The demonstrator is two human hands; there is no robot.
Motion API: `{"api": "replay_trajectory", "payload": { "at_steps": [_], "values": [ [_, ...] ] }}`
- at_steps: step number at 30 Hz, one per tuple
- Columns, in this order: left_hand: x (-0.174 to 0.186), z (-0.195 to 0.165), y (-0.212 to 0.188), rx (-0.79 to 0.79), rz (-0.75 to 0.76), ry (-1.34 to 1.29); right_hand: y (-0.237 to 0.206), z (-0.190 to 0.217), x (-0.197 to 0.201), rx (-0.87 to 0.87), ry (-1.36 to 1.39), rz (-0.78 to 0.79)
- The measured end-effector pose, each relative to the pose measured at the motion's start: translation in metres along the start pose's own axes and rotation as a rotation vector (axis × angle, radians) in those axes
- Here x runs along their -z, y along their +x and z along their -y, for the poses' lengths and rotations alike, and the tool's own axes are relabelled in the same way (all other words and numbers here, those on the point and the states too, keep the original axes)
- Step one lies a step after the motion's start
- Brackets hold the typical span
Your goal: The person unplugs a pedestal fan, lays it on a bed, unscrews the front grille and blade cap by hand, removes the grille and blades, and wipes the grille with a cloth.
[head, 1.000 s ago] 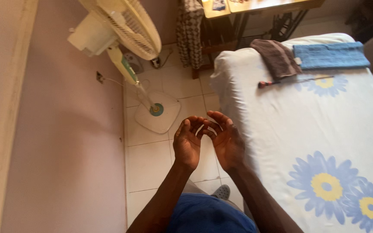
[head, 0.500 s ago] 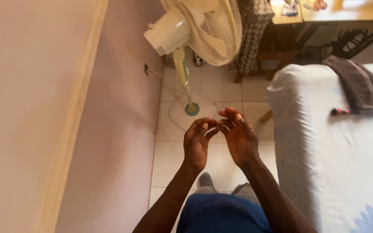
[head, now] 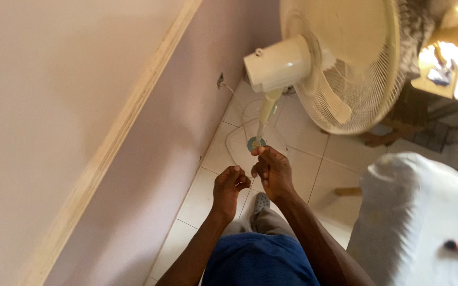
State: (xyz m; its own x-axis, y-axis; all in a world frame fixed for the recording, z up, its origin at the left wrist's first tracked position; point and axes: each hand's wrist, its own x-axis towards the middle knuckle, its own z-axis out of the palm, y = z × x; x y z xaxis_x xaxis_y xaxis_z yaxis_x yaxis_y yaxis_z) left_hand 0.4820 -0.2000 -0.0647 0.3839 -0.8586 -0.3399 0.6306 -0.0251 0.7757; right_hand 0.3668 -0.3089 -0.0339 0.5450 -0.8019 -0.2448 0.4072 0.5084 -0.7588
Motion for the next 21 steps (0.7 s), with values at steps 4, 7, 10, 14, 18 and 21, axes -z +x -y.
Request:
{"api": "replay_trajectory", "payload": {
  "at_steps": [4, 7, 10, 14, 18, 21],
  "values": [
    [0.018, -0.009, 0.058, 0.004, -0.141, 0.006, 0.088, -0.017, -0.004, -0.097, -0.135, 0.042],
    [0.03, -0.012, 0.1, 0.022, -0.194, 0.029, 0.147, -0.036, 0.004, -0.084, -0.193, 0.08],
    [0.032, -0.005, 0.167, 0.022, -0.183, 0.033, 0.211, -0.043, 0.028, -0.108, -0.237, 0.0],
    [0.067, -0.008, 0.264, 0.05, -0.164, 0.144, 0.286, -0.073, 0.029, -0.083, -0.254, -0.009],
    [0.113, 0.002, 0.376, 0.06, -0.114, 0.24, 0.368, -0.107, 0.03, -0.033, -0.293, 0.015],
    [0.151, 0.013, 0.45, 0.102, -0.068, 0.324, 0.431, -0.132, 0.027, -0.092, -0.277, -0.075]
  ]
}}
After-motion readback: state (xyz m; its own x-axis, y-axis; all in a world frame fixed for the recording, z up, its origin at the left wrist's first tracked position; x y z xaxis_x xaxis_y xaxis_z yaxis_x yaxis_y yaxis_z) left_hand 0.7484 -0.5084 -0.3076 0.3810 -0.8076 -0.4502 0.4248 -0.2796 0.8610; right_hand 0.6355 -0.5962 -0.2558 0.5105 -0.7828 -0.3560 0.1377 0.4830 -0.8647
